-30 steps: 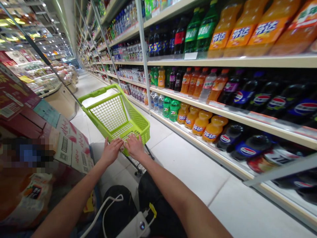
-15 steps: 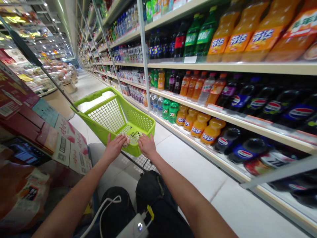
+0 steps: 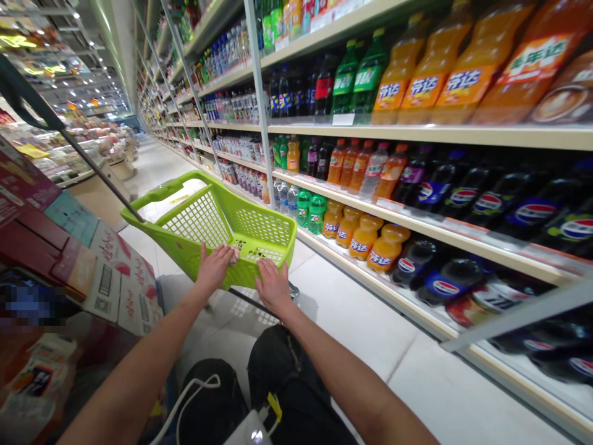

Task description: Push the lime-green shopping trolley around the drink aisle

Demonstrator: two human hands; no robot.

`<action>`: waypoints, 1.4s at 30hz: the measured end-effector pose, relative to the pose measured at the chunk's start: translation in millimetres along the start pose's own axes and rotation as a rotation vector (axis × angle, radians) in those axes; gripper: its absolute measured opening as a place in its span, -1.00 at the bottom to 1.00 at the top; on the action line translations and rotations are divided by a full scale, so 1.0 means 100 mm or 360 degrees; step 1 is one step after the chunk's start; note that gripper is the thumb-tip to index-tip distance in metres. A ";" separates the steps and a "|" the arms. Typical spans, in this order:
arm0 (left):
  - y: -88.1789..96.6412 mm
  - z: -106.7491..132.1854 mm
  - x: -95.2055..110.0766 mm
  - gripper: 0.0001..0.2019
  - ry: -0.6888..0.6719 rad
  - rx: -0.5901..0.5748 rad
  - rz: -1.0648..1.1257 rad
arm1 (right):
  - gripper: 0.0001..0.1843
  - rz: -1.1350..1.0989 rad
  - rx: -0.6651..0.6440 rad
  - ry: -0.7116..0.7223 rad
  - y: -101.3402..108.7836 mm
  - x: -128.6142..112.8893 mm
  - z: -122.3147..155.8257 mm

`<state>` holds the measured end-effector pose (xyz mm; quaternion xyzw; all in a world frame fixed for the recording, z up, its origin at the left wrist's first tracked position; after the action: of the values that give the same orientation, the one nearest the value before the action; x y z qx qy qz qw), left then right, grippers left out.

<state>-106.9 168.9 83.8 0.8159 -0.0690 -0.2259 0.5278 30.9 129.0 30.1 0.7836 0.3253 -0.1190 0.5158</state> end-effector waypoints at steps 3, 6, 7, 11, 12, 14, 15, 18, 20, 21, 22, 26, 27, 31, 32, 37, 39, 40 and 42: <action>-0.02 -0.08 -0.17 -0.64 0.0067 -0.0067 -0.0030 | -0.56 0.0058 -0.0023 -0.0009 0.06 0.13 0.00; 0.00 -0.15 -0.16 -0.70 0.0087 -0.0069 -0.0051 | -0.53 0.0146 -0.0015 0.0002 0.08 0.21 -0.01; 0.01 -0.16 -0.14 -0.71 0.0100 -0.0068 -0.0052 | -0.52 0.0177 -0.0011 0.0013 0.08 0.23 0.00; 0.04 -0.20 -0.01 -0.73 0.0126 -0.0089 -0.0047 | -0.48 0.0285 0.0007 0.0028 0.10 0.34 0.02; 0.05 -0.20 0.03 -0.73 0.0125 -0.0085 -0.0049 | -0.48 0.0302 0.0012 0.0010 0.11 0.38 0.02; 0.07 -0.21 0.11 -0.71 0.0125 -0.0064 -0.0050 | -0.48 0.0323 0.0028 -0.0051 0.14 0.45 0.02; 0.08 -0.21 0.15 -0.70 0.0126 -0.0054 -0.0049 | -0.48 0.0326 0.0039 -0.0095 0.16 0.49 0.01; 0.08 -0.18 0.24 -0.67 0.0104 -0.0022 -0.0027 | -0.49 0.0323 0.0095 -0.0259 0.21 0.55 -0.04; 0.06 -0.13 0.23 -0.64 0.0080 -0.0003 -0.0013 | -0.49 0.0322 0.0133 -0.0326 0.23 0.51 -0.08; 0.05 -0.09 0.18 -0.63 0.0083 0.0001 -0.0012 | -0.49 0.0317 0.0140 -0.0322 0.23 0.47 -0.10; 0.04 -0.04 0.09 -0.61 0.0108 0.0006 -0.0020 | -0.49 0.0305 0.0137 -0.0294 0.21 0.40 -0.13; 0.11 0.22 -0.55 -0.57 0.0352 0.0037 -0.0129 | -0.50 0.0213 0.0119 -0.0129 0.10 0.13 -0.15; 0.15 0.29 -0.74 -0.56 0.0401 0.0038 -0.0164 | -0.51 0.0191 0.0134 -0.0111 0.08 0.09 -0.14; 0.35 0.47 -1.26 -0.56 0.0468 0.0020 -0.0253 | -0.51 0.0123 0.0174 -0.0017 0.02 0.07 -0.08; 0.38 0.48 -1.31 -0.56 0.0461 0.0009 -0.0253 | -0.52 0.0112 0.0173 0.0013 0.02 0.09 -0.08; 0.46 0.44 -1.25 -0.60 0.0519 0.0000 -0.0210 | -0.56 0.0114 0.0181 0.0041 0.04 0.26 -0.13; 0.49 0.42 -1.16 -0.62 0.0499 0.0012 -0.0212 | -0.57 0.0139 0.0191 0.0007 0.08 0.32 -0.18; 0.51 0.42 -1.12 -0.63 0.0463 0.0015 -0.0217 | -0.57 0.0156 0.0201 -0.0024 0.10 0.35 -0.20; 0.56 0.43 -1.08 -0.63 0.0404 0.0036 -0.0234 | -0.56 0.0196 0.0237 -0.0107 0.14 0.40 -0.22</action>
<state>-214.9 146.5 151.2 0.8466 0.0559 -0.1583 0.5051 66.6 160.5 29.4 0.8338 0.2493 -0.1372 0.4730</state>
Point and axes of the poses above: each hand's wrist, its own z-axis away from the middle knuckle, its own y-axis out of the back of the hand, x = y × z, the point moved 7 cm from there along -z, towards the middle knuckle, and after that the axes turned 9 degrees about -z, right-handed, at the moved point
